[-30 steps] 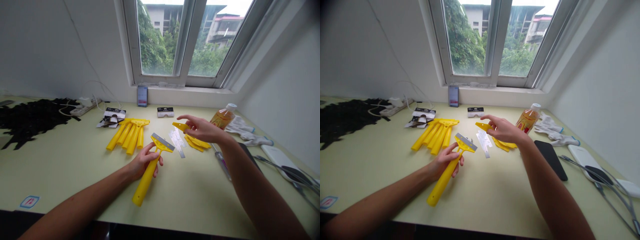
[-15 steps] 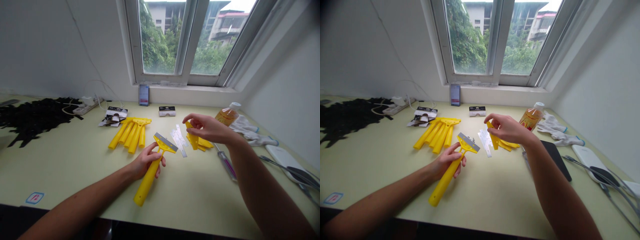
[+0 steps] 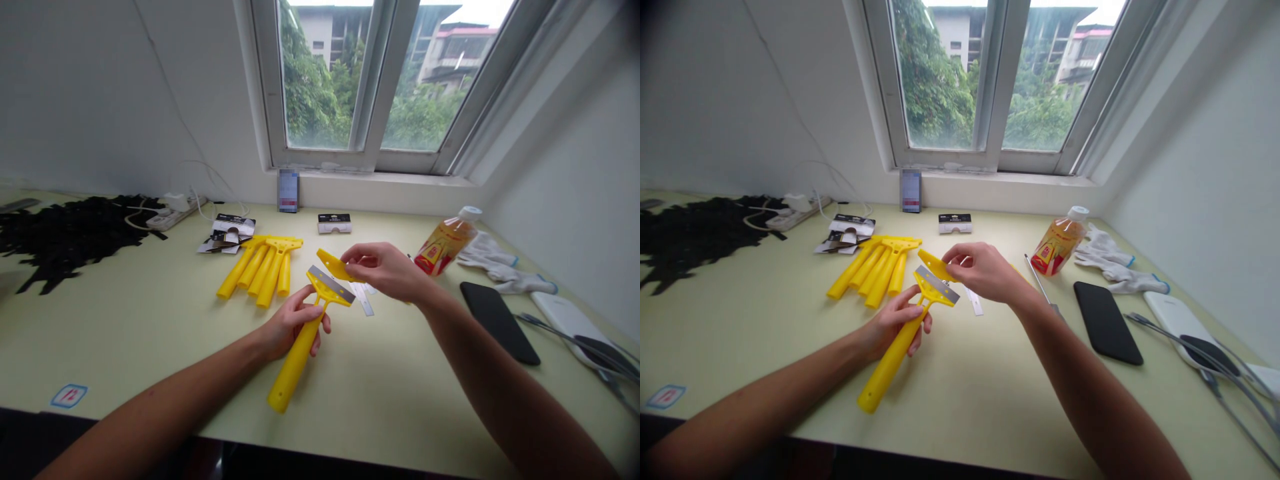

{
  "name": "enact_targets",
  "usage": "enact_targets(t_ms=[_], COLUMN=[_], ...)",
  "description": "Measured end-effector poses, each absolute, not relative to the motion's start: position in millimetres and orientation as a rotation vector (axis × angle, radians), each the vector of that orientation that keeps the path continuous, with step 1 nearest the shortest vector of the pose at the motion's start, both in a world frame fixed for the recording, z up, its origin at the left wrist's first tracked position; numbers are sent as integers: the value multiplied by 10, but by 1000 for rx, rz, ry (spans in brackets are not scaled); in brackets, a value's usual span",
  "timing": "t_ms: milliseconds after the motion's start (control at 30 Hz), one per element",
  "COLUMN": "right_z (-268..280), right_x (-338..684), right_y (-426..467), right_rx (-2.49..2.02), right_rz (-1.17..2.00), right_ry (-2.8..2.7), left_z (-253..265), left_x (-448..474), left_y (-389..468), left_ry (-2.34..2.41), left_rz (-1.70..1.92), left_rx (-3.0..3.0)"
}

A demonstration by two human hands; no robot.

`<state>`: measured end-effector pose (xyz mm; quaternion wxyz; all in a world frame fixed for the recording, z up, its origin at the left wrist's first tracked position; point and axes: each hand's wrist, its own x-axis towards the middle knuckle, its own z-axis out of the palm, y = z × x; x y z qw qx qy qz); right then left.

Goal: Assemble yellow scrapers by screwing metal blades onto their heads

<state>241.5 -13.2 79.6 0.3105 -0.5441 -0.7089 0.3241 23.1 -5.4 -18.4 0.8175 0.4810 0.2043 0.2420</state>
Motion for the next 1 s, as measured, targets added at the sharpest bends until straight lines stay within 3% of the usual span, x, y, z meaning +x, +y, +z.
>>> enact_targets(t_ms=[367,633,1000], right_z=[671,628,613], right_x=[2278,2170,2056], right_y=[-153,-175,-236], right_rx=[-1528,-1621,-1609], right_rz=[842,530,385], right_ry=[-2051,-2139,-2212], left_z=[-167,-152,-161], left_x=[227,230,236], left_y=[-58,-71,-78], left_ry=[438,421,393], left_rz=[511,528,577], left_rx=[1031,1028,970])
